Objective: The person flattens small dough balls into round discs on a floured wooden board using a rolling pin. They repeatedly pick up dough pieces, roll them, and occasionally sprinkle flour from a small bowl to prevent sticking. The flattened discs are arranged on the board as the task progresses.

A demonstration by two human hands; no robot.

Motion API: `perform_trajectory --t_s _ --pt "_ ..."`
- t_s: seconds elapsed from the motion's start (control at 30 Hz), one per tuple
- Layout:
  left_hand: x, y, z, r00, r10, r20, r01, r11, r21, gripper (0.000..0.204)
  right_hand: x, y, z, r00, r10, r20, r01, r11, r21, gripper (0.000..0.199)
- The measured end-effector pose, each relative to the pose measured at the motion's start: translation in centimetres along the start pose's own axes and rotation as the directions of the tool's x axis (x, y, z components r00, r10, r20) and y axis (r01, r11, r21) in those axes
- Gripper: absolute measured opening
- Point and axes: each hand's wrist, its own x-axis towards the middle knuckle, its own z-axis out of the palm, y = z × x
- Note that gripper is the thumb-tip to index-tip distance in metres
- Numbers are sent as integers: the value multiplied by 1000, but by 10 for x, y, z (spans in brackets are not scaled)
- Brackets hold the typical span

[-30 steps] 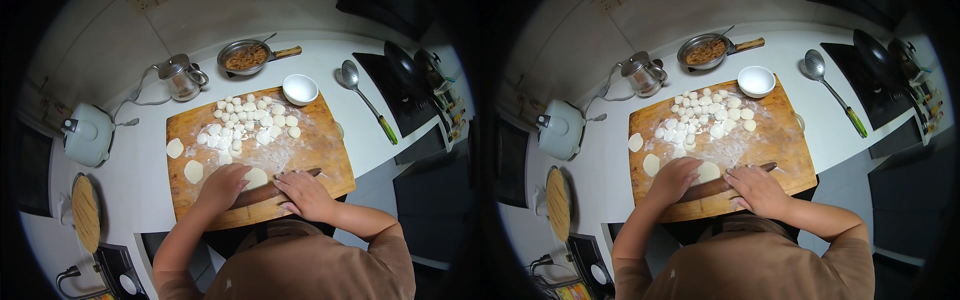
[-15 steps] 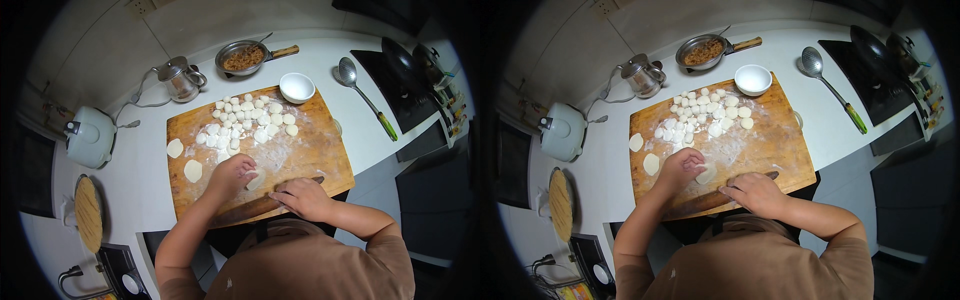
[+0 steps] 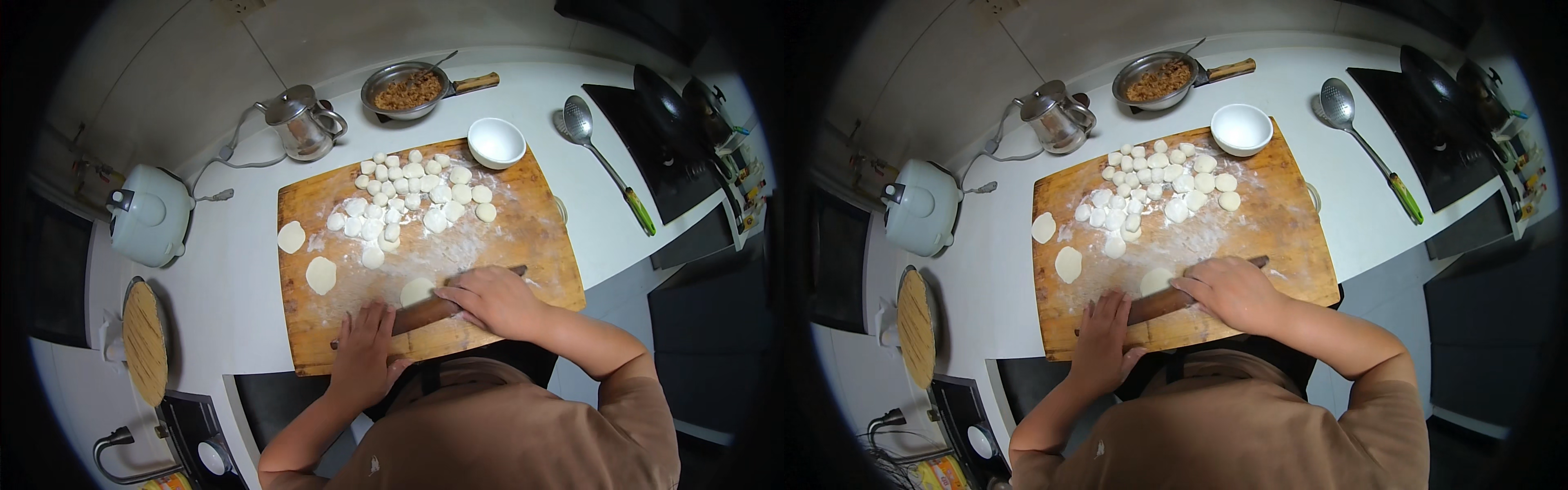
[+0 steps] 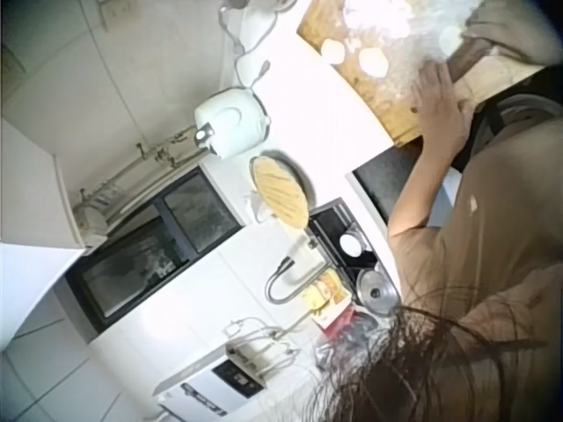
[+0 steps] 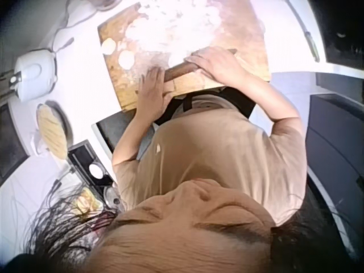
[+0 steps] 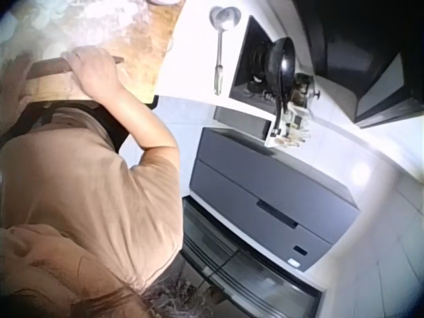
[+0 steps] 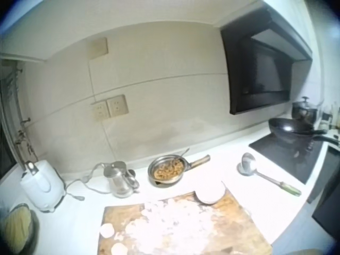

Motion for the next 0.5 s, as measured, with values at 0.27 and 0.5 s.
perform_trajectory --t_s 0.27,0.5 --pt "44 -35 2 974 -120 -190 139 986 93 81 75 44 8 992 -74 -102 55 983 -176 63" --pt "26 -23 -15 992 -69 -108 50 984 -171 57 22 18 7 999 -16 -40 14 999 -45 76"
